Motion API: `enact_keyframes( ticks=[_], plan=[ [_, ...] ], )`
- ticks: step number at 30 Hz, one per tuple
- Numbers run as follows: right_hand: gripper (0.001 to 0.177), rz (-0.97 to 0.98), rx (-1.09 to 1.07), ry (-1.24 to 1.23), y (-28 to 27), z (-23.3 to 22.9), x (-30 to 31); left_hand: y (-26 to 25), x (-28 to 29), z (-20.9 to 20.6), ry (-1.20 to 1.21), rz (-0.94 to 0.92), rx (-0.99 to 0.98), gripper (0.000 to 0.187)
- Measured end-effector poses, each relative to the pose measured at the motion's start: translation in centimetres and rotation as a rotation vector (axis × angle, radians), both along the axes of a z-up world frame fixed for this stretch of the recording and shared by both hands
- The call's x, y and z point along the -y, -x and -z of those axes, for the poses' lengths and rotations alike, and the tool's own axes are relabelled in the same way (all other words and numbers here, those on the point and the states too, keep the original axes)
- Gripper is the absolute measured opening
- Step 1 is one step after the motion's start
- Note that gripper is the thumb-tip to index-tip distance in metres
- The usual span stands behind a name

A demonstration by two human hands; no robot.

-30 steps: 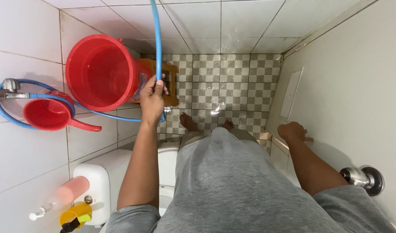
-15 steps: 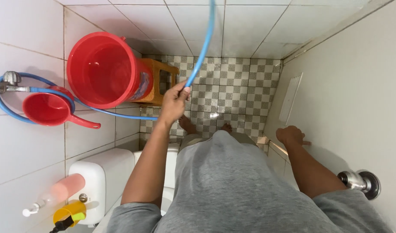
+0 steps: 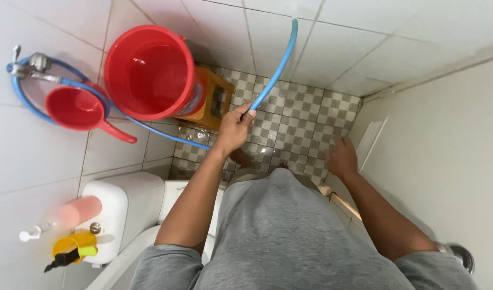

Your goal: The person rinses the toilet seat and bowl using a handheld hose, then sprays water on the floor. They scoop water from a red bucket with a red cup and pour it onto the floor to rinse the area around the toilet.

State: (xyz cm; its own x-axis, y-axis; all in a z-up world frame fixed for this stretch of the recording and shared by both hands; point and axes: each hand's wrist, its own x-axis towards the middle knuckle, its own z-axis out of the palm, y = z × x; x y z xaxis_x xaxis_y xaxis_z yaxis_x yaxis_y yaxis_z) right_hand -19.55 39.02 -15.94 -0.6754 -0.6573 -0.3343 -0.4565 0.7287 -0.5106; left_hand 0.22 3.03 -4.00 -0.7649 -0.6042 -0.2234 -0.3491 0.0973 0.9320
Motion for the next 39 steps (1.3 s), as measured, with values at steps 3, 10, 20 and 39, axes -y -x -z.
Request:
enact_keyframes(
  ticks=[3, 10, 20, 39],
  plan=[
    [0.063, -0.122, -0.099, 0.216, -0.1, -8.3, 9.8, -1.3, 1.5, -2.2, 0.006, -0.051, -0.007, 0.028],
    [0.08, -0.435, -0.248, 0.607, -0.7, -16.8, 30.1, -6.3, 6.1, -5.5, 0.082, -0.139, -0.002, 0.025],
    [0.037, -0.902, -0.2, 0.946, -9.3, -15.0, 51.6, -19.5, 12.6, -10.8, -0.008, -0.358, -0.012, 0.02],
    [0.019, -0.579, 0.31, 0.67, -11.4, -12.4, 71.5, -40.4, 22.6, -13.4, 0.77, -1.038, 0.243, 0.005]
  ],
)
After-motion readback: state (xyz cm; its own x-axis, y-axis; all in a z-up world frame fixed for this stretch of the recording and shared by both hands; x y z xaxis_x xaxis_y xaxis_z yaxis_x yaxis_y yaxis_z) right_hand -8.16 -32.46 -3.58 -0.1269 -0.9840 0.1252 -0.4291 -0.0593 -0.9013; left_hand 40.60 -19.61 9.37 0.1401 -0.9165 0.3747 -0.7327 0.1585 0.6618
